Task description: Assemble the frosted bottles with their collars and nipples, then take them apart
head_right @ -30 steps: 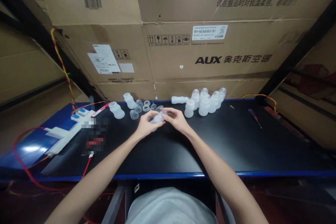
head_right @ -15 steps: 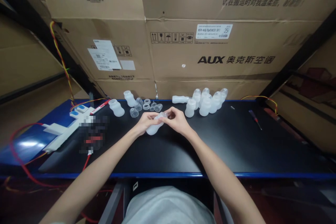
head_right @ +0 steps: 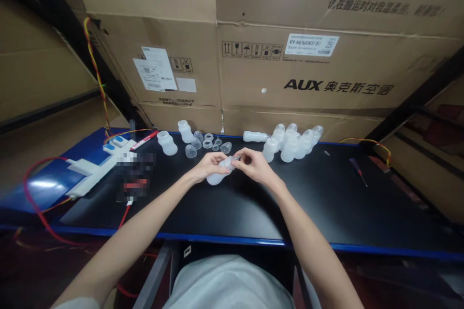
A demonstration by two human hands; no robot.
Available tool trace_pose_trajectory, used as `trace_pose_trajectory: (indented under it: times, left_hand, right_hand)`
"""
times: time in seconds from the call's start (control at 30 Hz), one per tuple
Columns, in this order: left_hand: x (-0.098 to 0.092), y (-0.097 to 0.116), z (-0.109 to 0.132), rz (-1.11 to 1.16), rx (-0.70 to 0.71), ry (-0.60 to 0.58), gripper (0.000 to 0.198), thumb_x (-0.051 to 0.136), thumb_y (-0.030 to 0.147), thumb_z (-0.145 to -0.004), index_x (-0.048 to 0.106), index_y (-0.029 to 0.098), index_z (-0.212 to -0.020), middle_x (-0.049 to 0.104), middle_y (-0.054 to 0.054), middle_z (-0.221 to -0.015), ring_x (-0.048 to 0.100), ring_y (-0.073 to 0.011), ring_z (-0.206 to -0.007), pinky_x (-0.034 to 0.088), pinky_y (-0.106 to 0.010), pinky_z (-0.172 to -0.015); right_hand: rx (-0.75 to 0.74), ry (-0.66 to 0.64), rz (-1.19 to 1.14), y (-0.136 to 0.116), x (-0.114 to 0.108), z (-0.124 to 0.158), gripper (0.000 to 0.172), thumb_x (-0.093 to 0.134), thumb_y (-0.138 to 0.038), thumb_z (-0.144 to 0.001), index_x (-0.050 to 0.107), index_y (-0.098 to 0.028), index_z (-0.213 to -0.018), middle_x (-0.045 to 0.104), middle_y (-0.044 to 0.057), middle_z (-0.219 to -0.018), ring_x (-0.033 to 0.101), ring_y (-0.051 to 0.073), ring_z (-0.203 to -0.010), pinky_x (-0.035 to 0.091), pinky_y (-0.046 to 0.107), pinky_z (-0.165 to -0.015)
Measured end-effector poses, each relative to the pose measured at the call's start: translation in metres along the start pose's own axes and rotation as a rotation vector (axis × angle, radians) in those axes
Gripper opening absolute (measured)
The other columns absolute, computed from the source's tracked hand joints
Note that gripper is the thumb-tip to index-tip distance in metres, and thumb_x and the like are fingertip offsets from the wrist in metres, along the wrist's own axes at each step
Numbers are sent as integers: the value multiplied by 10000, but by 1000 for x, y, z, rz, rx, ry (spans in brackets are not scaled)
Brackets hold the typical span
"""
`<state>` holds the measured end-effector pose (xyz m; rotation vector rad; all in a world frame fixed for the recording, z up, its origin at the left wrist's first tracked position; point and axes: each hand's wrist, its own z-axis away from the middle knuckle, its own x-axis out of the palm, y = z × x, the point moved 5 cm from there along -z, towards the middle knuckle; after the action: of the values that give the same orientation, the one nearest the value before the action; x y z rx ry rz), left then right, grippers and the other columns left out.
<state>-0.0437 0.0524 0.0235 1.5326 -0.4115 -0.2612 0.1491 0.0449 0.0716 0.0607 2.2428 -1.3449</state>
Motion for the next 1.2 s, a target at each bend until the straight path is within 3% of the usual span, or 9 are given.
trace_pose_trajectory:
  times: [0.1,0.2,0.4,0.47,0.6,0.8,0.9,1.07,1.2]
  left_hand:
    - [0,1,0,3,11,-11,577,1042,351,-534,755,151,-992,813,-39,-881,775,-214,-791,602,-328,-782]
    - [0,1,0,24,2,-19,744,1051,343,-525,711,152,-1158,819,-52,-885,791,-234,-795,610,-337,-777]
    - [1,2,2,-51,76,-11,836,1054,328,-538,652,163,-1252,828,-73,-945,805,-247,-875,616,-357,-848]
    - [-1,5,3,-81,119,4,803,1047,349,-566,659,165,-1245,832,-79,-958,807,-250,-905,614,-357,-874]
    - [-3,9,5,-128,111,-28,816,1028,394,-611,654,180,-1304,834,-70,-950,812,-265,-894,625,-357,-829]
    - [-1,11,8,-174,147,13,857,1018,366,-609,628,170,-1347,845,-93,-981,816,-272,-921,622,-354,-853]
    - [1,11,11,-274,206,87,816,996,356,-630,639,180,-1342,847,-107,-1044,813,-279,-974,620,-354,-874]
    - [3,11,16,-597,341,219,504,908,338,-723,740,221,-1184,846,-61,-1069,803,-260,-1000,604,-365,-948]
    - [1,10,14,-693,393,300,421,876,385,-771,752,240,-1146,842,-45,-1078,798,-243,-957,598,-337,-893]
  right_hand:
    - [-45,1,-62,-4,0,0,410,815,-555,-916,771,-224,-1153,749,78,-1038,649,222,-845,551,385,-802]
    - [-102,-104,-163,-11,4,1,475,788,-550,-944,737,-254,-1312,729,108,-1277,689,251,-1006,568,399,-879]
    - [9,-4,146,2,2,2,386,762,-595,-950,760,-215,-886,703,39,-775,585,188,-678,488,340,-675]
    - [-27,-15,162,1,0,2,355,750,-572,-966,761,-219,-934,711,43,-814,591,190,-692,489,343,-689]
    - [-133,-121,41,-10,-3,3,339,719,-498,-1000,739,-249,-1231,743,86,-1132,656,211,-824,527,362,-751]
    - [-214,-56,260,-19,3,7,97,610,-280,-1027,693,-239,-1058,702,69,-956,616,232,-824,484,373,-769]
    - [-234,-22,318,-16,10,9,76,577,-207,-997,640,-234,-964,680,73,-942,616,240,-844,465,371,-766]
    - [-48,65,109,10,16,3,167,622,-342,-998,632,-230,-874,673,29,-795,581,199,-700,468,345,-703]
    - [76,195,-96,45,15,-17,332,497,-472,-1056,705,-225,-1136,723,43,-891,636,206,-756,535,357,-761]
